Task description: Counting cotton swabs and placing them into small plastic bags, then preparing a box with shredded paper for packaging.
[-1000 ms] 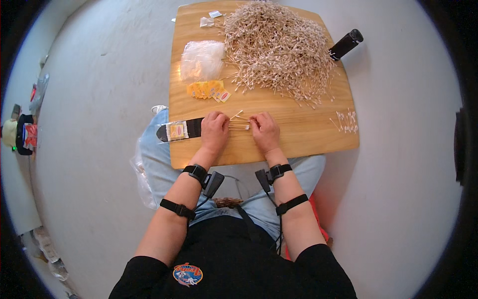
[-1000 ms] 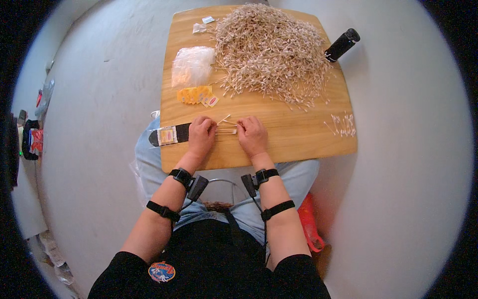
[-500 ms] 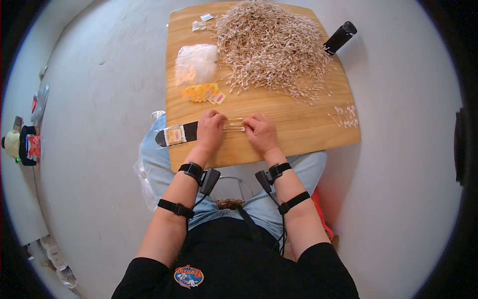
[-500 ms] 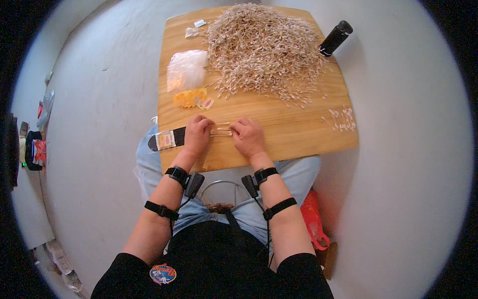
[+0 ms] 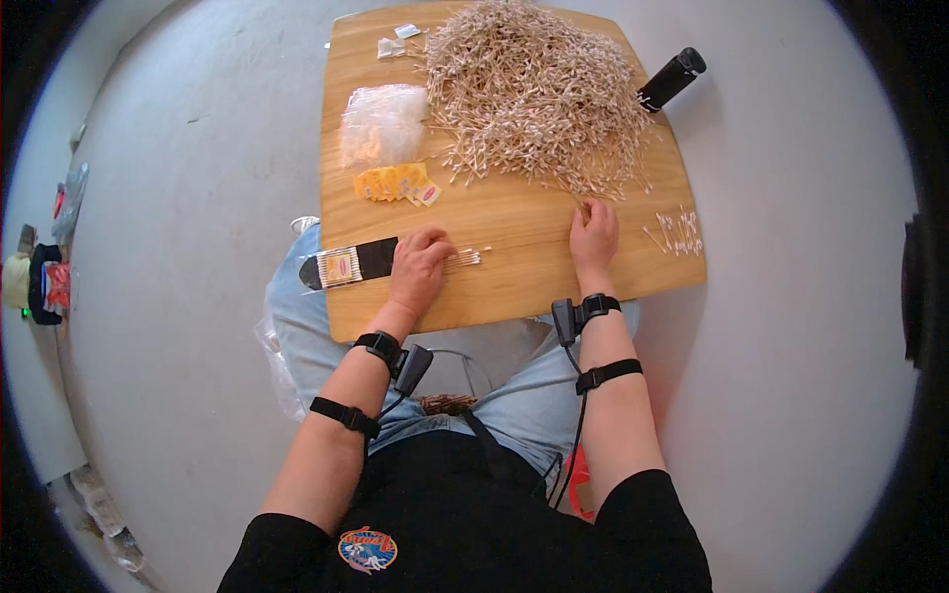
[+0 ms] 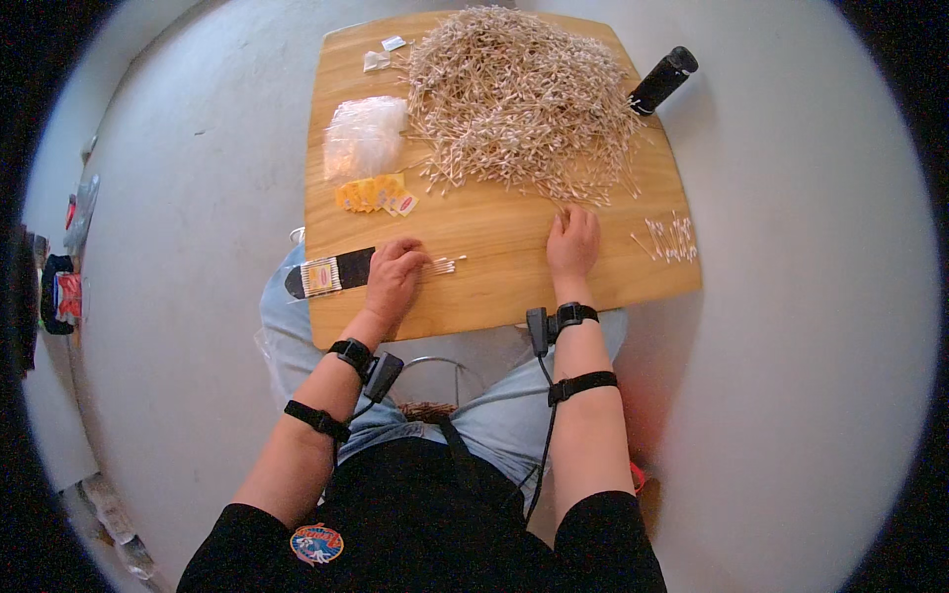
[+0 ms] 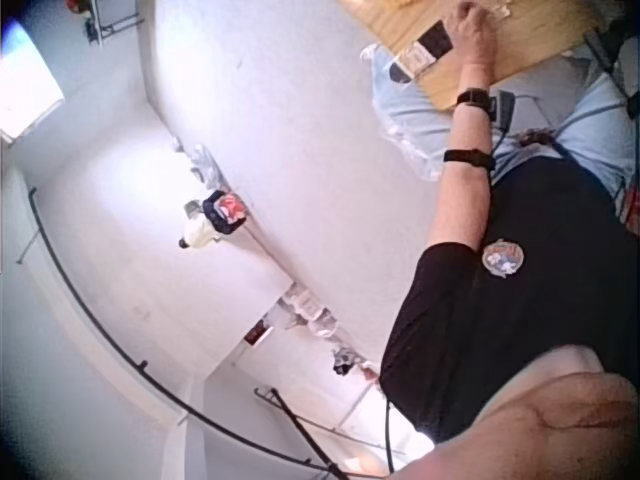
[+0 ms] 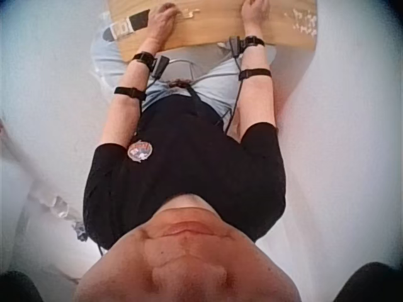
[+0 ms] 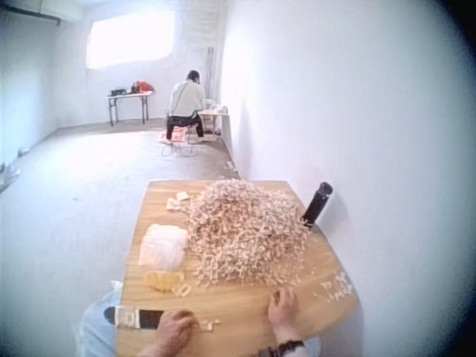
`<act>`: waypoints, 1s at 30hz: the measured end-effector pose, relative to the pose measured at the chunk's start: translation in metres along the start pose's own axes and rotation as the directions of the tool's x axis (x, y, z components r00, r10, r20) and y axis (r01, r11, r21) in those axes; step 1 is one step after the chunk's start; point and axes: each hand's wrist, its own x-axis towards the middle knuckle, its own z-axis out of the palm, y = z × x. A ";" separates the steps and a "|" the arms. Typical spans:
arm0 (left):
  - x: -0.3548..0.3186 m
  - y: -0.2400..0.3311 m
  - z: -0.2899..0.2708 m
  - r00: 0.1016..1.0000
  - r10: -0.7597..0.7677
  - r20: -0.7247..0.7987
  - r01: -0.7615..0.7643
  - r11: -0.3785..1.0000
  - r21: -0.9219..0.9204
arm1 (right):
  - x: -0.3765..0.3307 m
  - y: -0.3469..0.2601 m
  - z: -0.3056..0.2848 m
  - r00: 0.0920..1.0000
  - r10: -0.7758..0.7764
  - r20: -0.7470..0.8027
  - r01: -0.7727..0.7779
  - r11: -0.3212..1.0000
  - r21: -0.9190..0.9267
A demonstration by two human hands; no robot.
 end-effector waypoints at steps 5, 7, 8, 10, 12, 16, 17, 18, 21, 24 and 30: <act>-0.002 -0.001 0.001 1.000 0.000 0.026 0.000 1.000 -0.020 | -0.005 -0.007 0.002 0.993 0.021 0.113 -0.017 0.999 -0.039; -0.005 -0.004 0.001 0.999 -0.011 0.032 0.011 1.000 -0.002 | -0.020 -0.027 0.002 0.990 0.009 0.140 -0.006 1.000 -0.023; -0.006 -0.003 0.003 0.999 -0.036 0.003 0.036 0.999 0.006 | -0.030 -0.040 0.001 0.984 -0.022 0.179 0.022 1.000 0.003; -0.005 -0.002 0.004 0.998 -0.062 -0.029 0.063 0.998 0.013 | -0.045 -0.065 0.002 0.974 -0.055 0.218 0.050 0.998 0.030; -0.002 0.002 0.003 0.999 -0.034 -0.022 0.035 0.996 0.078 | -0.055 -0.087 0.001 0.943 -0.186 0.276 0.143 0.975 0.169; -0.001 0.002 0.006 1.000 0.021 0.002 -0.021 0.991 0.131 | -0.060 -0.108 0.003 0.871 -0.282 0.402 0.121 0.917 0.380; 0.000 0.004 0.006 1.000 0.018 0.003 -0.018 0.993 0.117 | -0.056 -0.105 0.007 0.931 -0.168 0.324 0.047 0.935 0.353; 0.000 0.006 0.005 1.000 0.016 0.004 -0.016 0.995 0.103 | -0.051 -0.102 0.011 0.970 -0.051 0.238 -0.032 0.943 0.332; -0.001 0.003 0.004 0.999 0.040 -0.002 -0.039 0.995 0.090 | -0.027 -0.086 0.009 0.992 -0.122 -0.013 0.123 0.986 0.111; -0.002 0.002 0.004 1.000 -0.010 -0.025 0.010 1.000 0.017 | -0.016 -0.075 0.007 0.975 -0.127 0.184 0.104 0.986 0.129; -0.001 0.002 -0.003 1.000 -0.022 -0.010 0.021 0.998 -0.052 | -0.019 -0.088 0.026 0.918 -0.236 0.320 0.123 0.934 0.335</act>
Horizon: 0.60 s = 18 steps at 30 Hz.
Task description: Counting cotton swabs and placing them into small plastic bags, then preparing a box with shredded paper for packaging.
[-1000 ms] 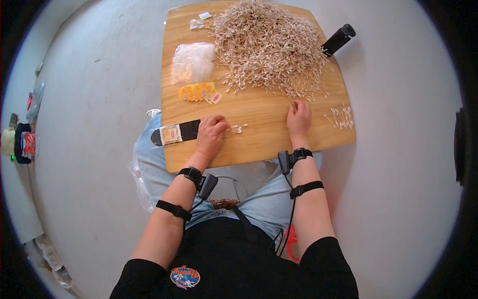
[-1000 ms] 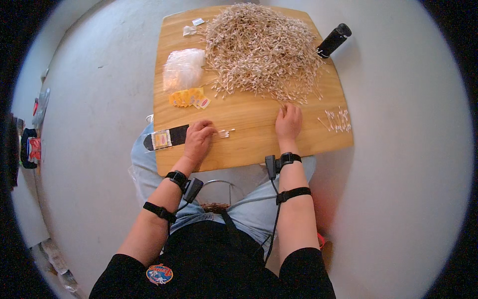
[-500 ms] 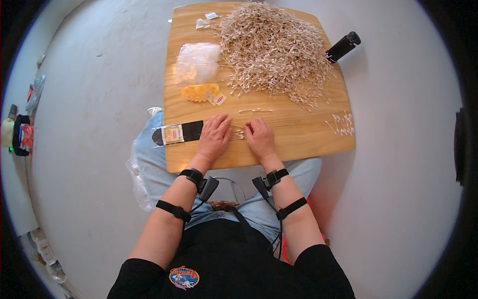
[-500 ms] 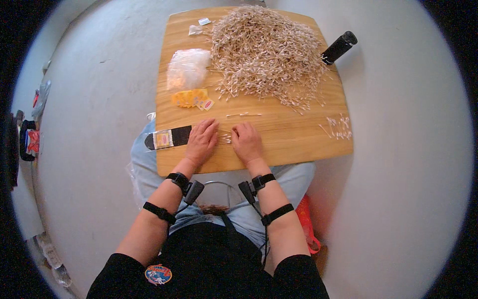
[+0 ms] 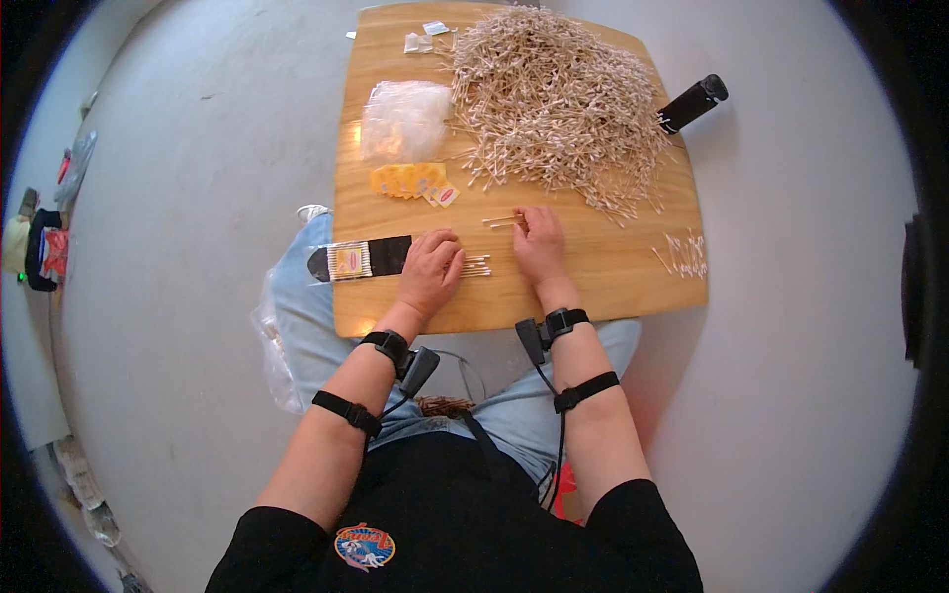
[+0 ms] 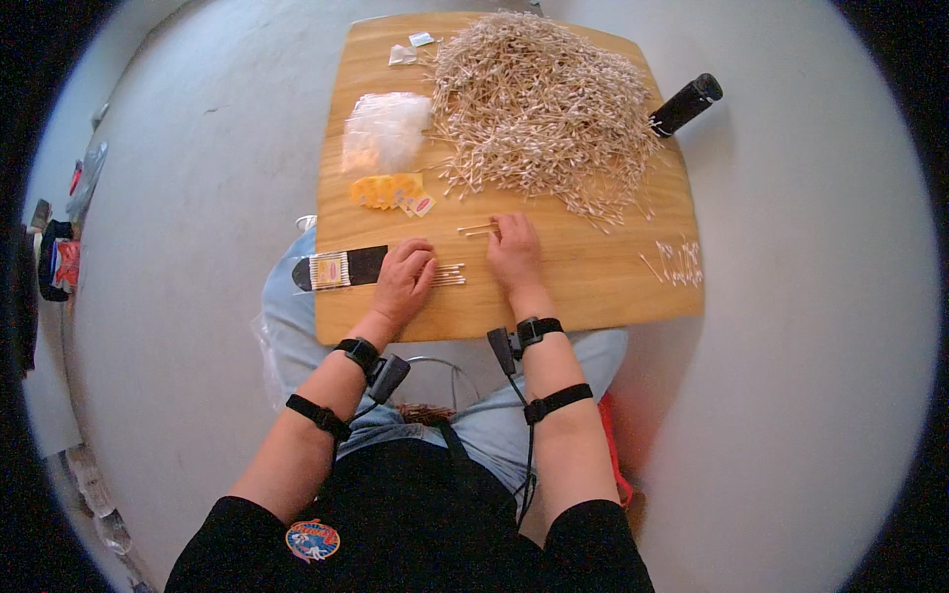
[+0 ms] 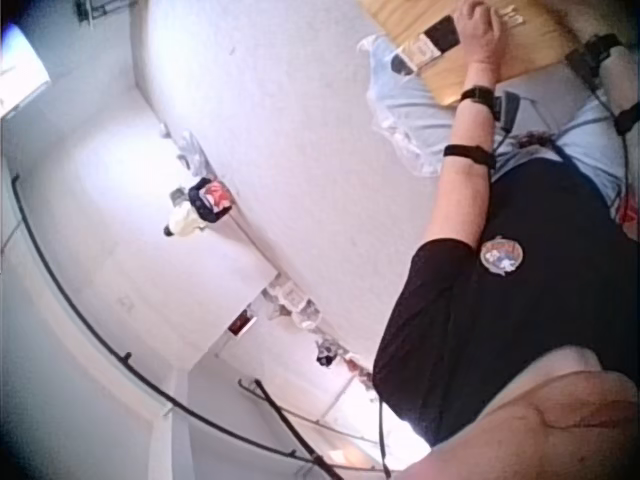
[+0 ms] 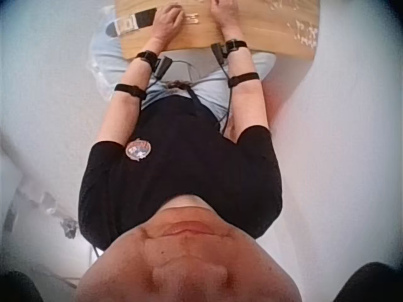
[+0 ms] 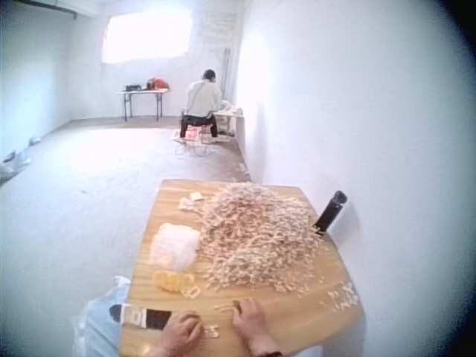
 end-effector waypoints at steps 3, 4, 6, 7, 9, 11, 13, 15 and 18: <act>-0.001 0.001 0.005 0.995 -0.028 -0.097 0.027 1.000 -0.011 | 0.004 -0.005 0.009 0.998 0.021 0.064 -0.028 0.993 0.114; -0.001 0.000 0.006 0.995 -0.029 -0.098 0.028 1.000 -0.009 | 0.003 -0.007 0.012 0.998 0.019 0.065 -0.027 0.993 0.116; -0.003 -0.003 0.006 0.992 -0.076 -0.103 0.075 0.997 -0.016 | 0.004 -0.018 0.012 0.985 0.069 0.157 -0.105 0.967 0.234; -0.003 -0.005 0.006 0.992 -0.077 -0.104 0.076 0.997 -0.014 | 0.004 -0.022 0.008 0.985 0.067 0.158 -0.104 0.966 0.235; -0.004 -0.003 0.007 0.990 -0.078 -0.114 0.076 0.997 -0.019 | 0.003 -0.025 0.000 0.996 0.020 -0.092 -0.021 1.000 -0.018; -0.004 -0.001 0.008 0.989 -0.082 -0.124 0.081 0.997 -0.016 | 0.004 -0.019 -0.003 0.999 0.009 -0.045 -0.011 0.999 -0.034; -0.003 0.001 0.008 0.988 -0.086 -0.132 0.084 0.996 -0.016 | 0.002 -0.015 -0.001 1.000 0.001 0.000 -0.001 0.999 -0.052; -0.003 0.000 0.006 0.984 -0.114 -0.139 0.114 0.993 -0.007 | 0.002 -0.026 0.007 0.985 -0.047 0.167 0.029 0.994 0.107; -0.002 -0.001 0.004 0.993 -0.066 -0.099 0.070 0.997 0.034 | -0.001 -0.040 0.008 0.915 -0.017 0.402 -0.085 0.968 0.236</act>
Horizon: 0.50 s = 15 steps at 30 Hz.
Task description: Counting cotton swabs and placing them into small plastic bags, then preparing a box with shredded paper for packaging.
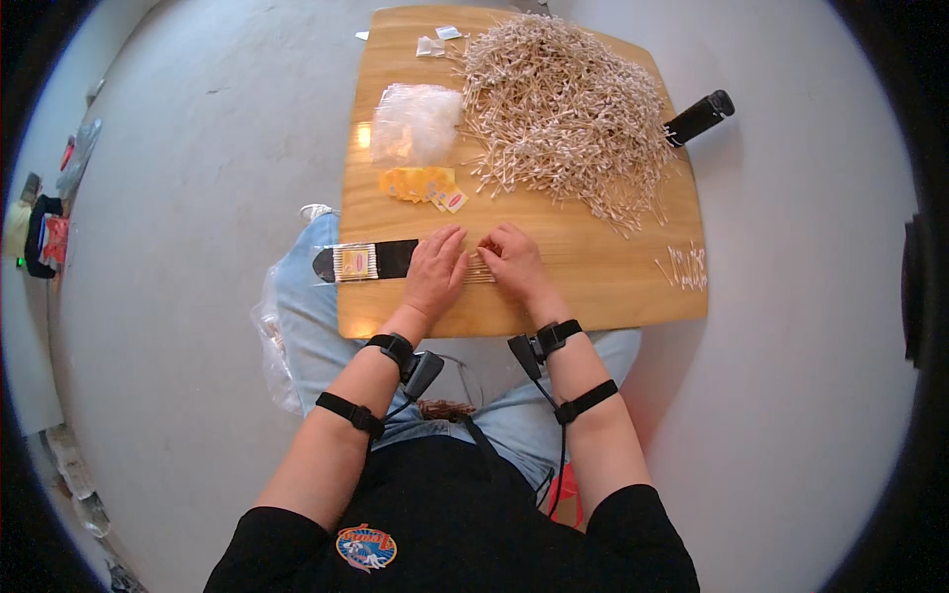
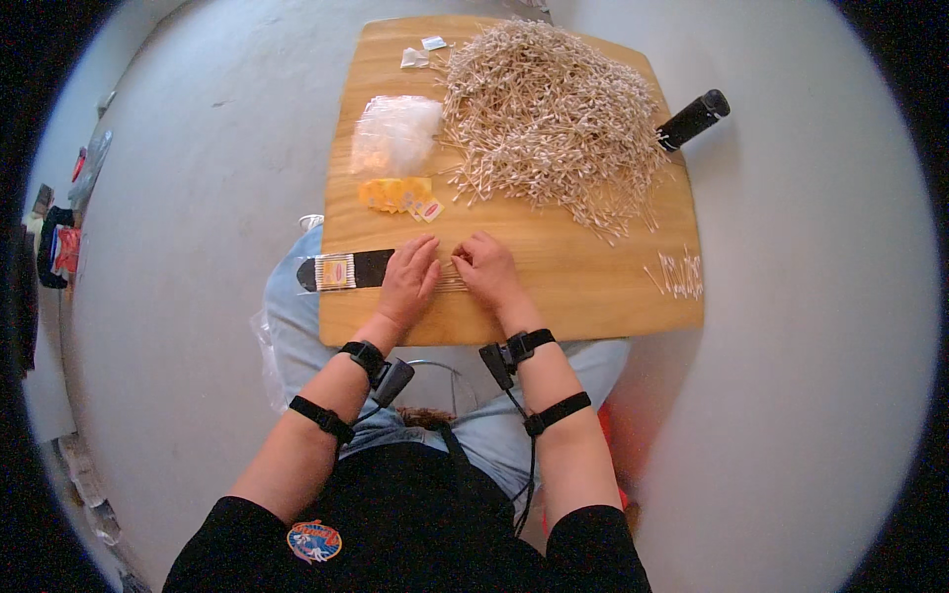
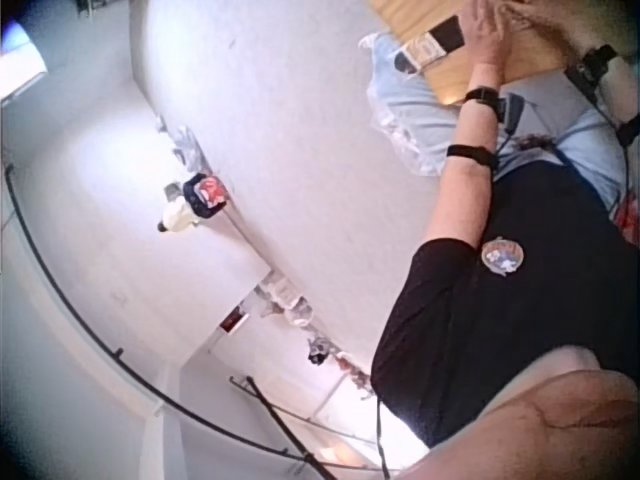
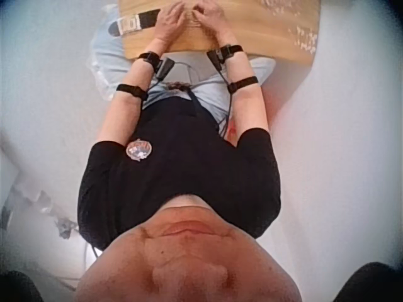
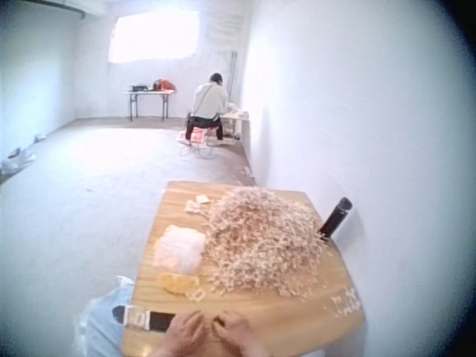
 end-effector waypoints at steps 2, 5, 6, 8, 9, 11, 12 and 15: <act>0.003 0.001 0.001 0.999 0.024 0.039 -0.025 0.999 0.032 | 0.010 0.013 0.005 0.998 0.063 -0.023 -0.061 0.993 0.104; 0.003 0.001 -0.001 0.994 0.050 0.100 -0.057 0.996 0.067 | 0.030 0.018 0.003 0.921 -0.045 -0.386 -0.004 0.992 -0.125; 0.003 0.000 -0.002 0.992 0.053 0.114 -0.061 0.996 0.069 | 0.035 0.015 0.003 0.921 -0.045 -0.387 -0.002 0.993 -0.121; 0.001 0.001 -0.004 0.992 0.050 0.114 -0.057 0.997 0.056 | 0.044 0.012 0.005 0.911 -0.172 -0.375 0.027 0.932 -0.362; 0.001 0.002 -0.004 0.993 0.046 0.113 -0.051 0.998 0.038 | 0.046 0.014 0.005 0.910 -0.175 -0.376 0.028 0.931 -0.365; 0.001 0.004 -0.005 0.991 0.053 0.120 -0.054 0.998 0.009 | 0.045 0.021 0.007 0.922 -0.035 -0.385 -0.100 0.940 -0.325; 0.001 0.007 -0.006 0.990 0.058 0.128 -0.056 0.998 -0.018 | 0.044 0.027 0.007 0.923 -0.035 -0.383 -0.099 0.941 -0.325; 0.003 0.011 -0.008 0.990 0.087 0.115 -0.087 0.996 -0.001 | 0.034 0.033 0.006 0.865 -0.050 -0.499 -0.106 0.954 -0.279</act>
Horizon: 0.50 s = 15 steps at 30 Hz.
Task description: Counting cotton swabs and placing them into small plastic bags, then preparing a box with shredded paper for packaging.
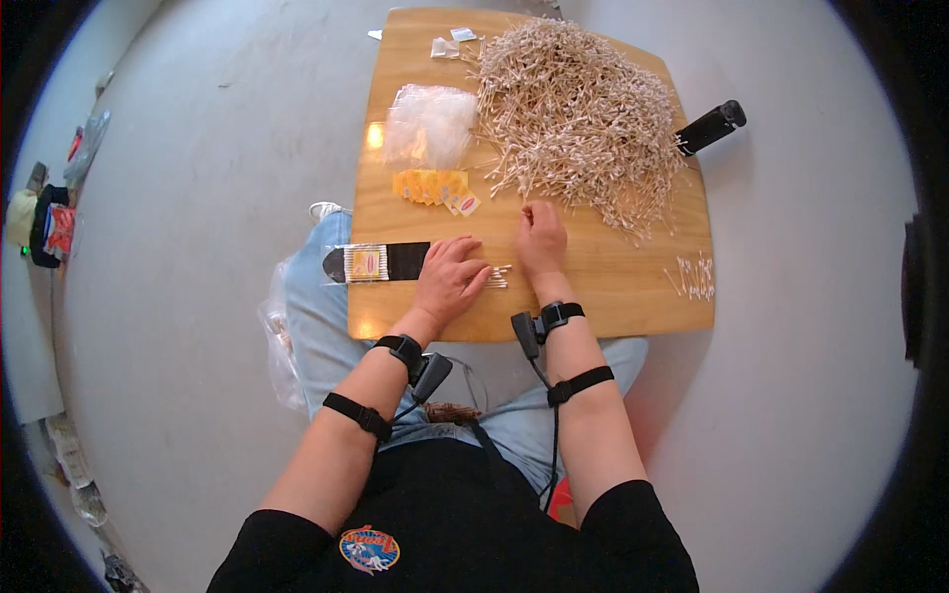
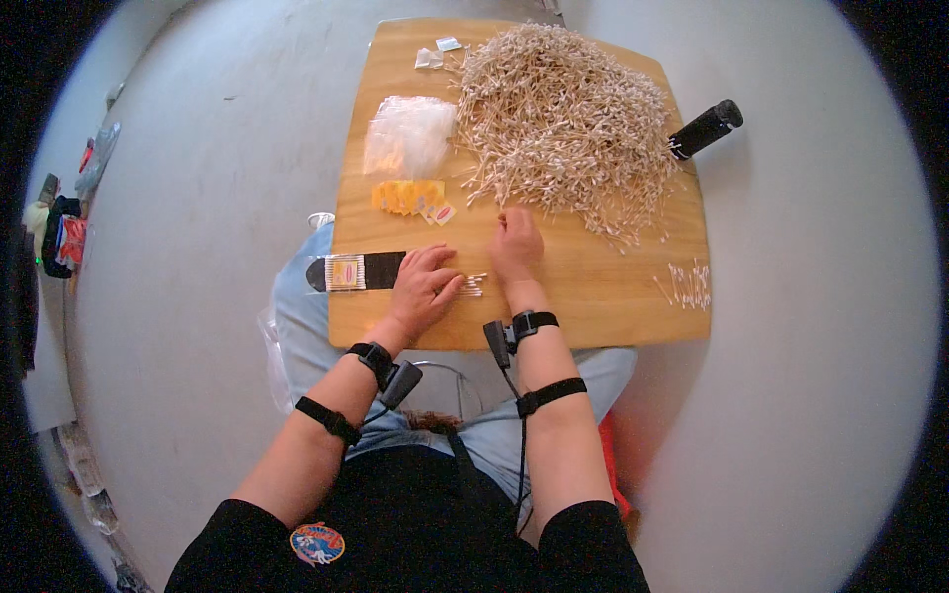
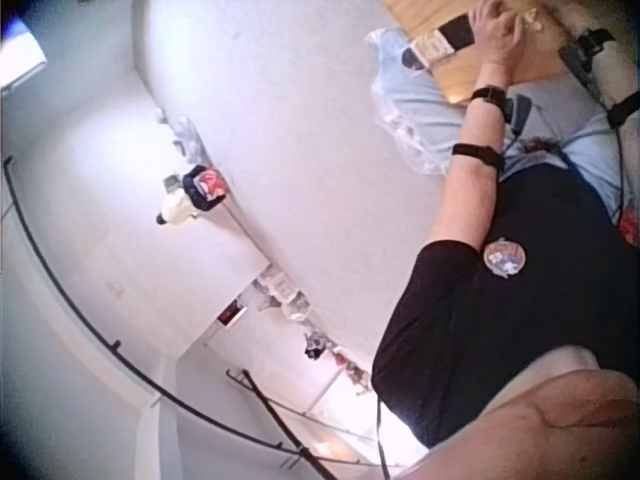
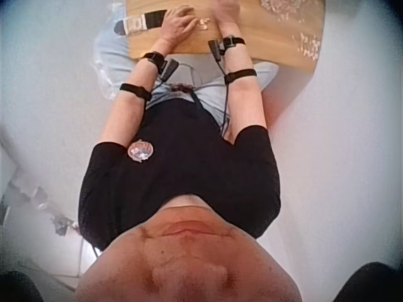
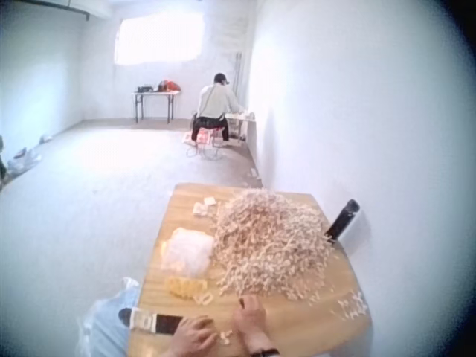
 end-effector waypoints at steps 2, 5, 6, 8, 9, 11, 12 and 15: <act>0.001 0.000 -0.002 1.000 0.010 0.007 -0.010 1.000 0.010 | -0.005 0.003 -0.006 0.999 0.009 -0.048 -0.002 0.992 0.128; 0.001 -0.003 -0.003 1.000 0.007 0.012 -0.007 1.000 -0.003 | -0.018 0.004 -0.014 1.000 0.015 -0.024 -0.010 0.979 0.202; 0.000 -0.004 -0.002 1.000 -0.010 0.013 0.010 1.000 -0.025 | -0.024 0.002 -0.018 1.000 0.014 -0.019 -0.010 0.980 0.199; -0.001 -0.007 -0.001 0.999 -0.043 -0.005 0.043 0.998 -0.054 | -0.033 -0.002 -0.027 0.990 0.108 0.095 -0.129 0.958 0.255; -0.002 -0.007 0.001 0.997 -0.072 -0.022 0.070 0.994 -0.081 | -0.036 0.000 -0.027 0.989 0.108 0.096 -0.130 0.959 0.253; -0.002 -0.008 0.005 0.994 -0.084 -0.066 0.079 0.994 -0.074 | -0.040 -0.002 -0.028 0.961 0.201 0.188 -0.258 0.899 0.353; -0.002 -0.008 0.007 0.990 -0.093 -0.109 0.087 0.994 -0.066 | -0.039 -0.005 -0.031 0.961 0.201 0.191 -0.258 0.899 0.353; -0.002 -0.008 0.008 0.983 -0.129 -0.131 0.122 0.990 -0.066 | -0.038 -0.010 -0.038 0.931 0.188 0.314 -0.302 0.880 0.367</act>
